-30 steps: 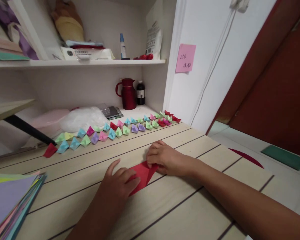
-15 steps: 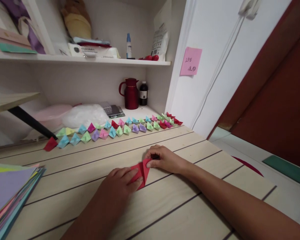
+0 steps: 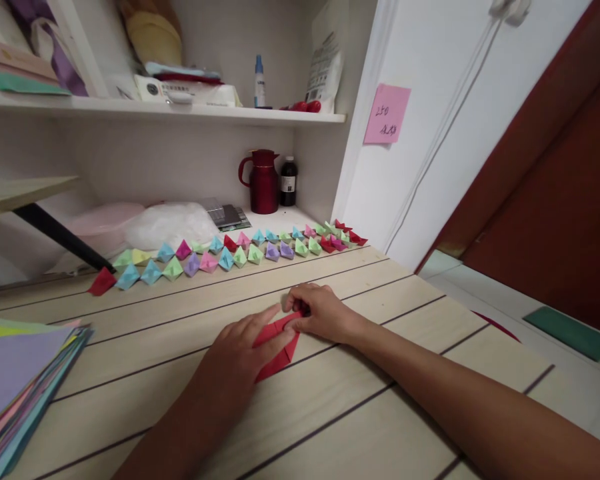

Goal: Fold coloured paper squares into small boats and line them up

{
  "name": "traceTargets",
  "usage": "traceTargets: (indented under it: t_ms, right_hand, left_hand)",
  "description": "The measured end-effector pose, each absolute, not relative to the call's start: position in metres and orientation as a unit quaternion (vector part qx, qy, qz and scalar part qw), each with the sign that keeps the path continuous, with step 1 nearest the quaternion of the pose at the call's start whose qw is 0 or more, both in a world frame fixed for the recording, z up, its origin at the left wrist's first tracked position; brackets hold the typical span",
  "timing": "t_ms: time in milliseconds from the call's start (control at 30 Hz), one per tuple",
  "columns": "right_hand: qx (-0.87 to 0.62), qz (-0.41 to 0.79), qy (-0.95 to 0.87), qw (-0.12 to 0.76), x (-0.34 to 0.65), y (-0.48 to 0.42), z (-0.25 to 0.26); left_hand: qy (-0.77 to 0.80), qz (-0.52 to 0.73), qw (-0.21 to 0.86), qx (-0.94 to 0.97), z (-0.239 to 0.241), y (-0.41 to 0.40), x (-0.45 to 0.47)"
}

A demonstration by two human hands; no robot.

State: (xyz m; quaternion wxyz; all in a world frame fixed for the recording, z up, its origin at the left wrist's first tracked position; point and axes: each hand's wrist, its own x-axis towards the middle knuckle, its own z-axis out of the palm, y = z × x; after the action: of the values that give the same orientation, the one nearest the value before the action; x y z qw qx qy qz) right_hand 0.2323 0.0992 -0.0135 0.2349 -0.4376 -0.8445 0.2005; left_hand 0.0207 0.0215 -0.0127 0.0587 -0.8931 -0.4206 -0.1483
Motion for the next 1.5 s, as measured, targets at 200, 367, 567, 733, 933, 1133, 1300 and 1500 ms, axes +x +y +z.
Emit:
traceTargets:
  t_ms: [200,367,567,733,933,1133,1300,1500]
  right_hand:
    - [-0.461,0.188,-0.833,0.242,0.239,0.104,-0.014]
    - [-0.544,0.155,-0.783,0.257,0.26,0.117,-0.01]
    - [-0.528,0.186,-0.786,0.261,0.261,0.107,-0.005]
    - [-0.501,0.145,-0.829,0.201,0.243,0.091,-0.003]
    - [-0.492,0.231,-0.814,0.206,0.24,0.09,0.0]
    - [-0.486,0.292,-0.788,0.241,0.241,0.088,-0.002]
    - [-0.527,0.217,-0.803,0.174,0.236,0.081,0.001]
    - [-0.469,0.338,-0.766,0.282,0.237,0.081,-0.003]
  left_hand:
    - [-0.326,-0.101,0.078,-0.937,-0.025,0.032,0.013]
    - [-0.335,-0.129,0.117,-0.926,-0.054,0.044,0.003]
    - [-0.334,-0.178,0.117,-0.918,-0.058,0.043,0.009]
    - [-0.321,-0.163,0.123,-0.925,-0.033,0.035,0.017]
    - [-0.306,-0.178,0.146,-0.924,-0.016,0.025,0.022]
    - [-0.317,-0.185,0.149,-0.918,-0.024,0.025,0.023]
    - [-0.32,-0.226,0.158,-0.906,-0.028,0.026,0.025]
    - [-0.347,-0.252,0.173,-0.887,-0.012,0.016,0.027]
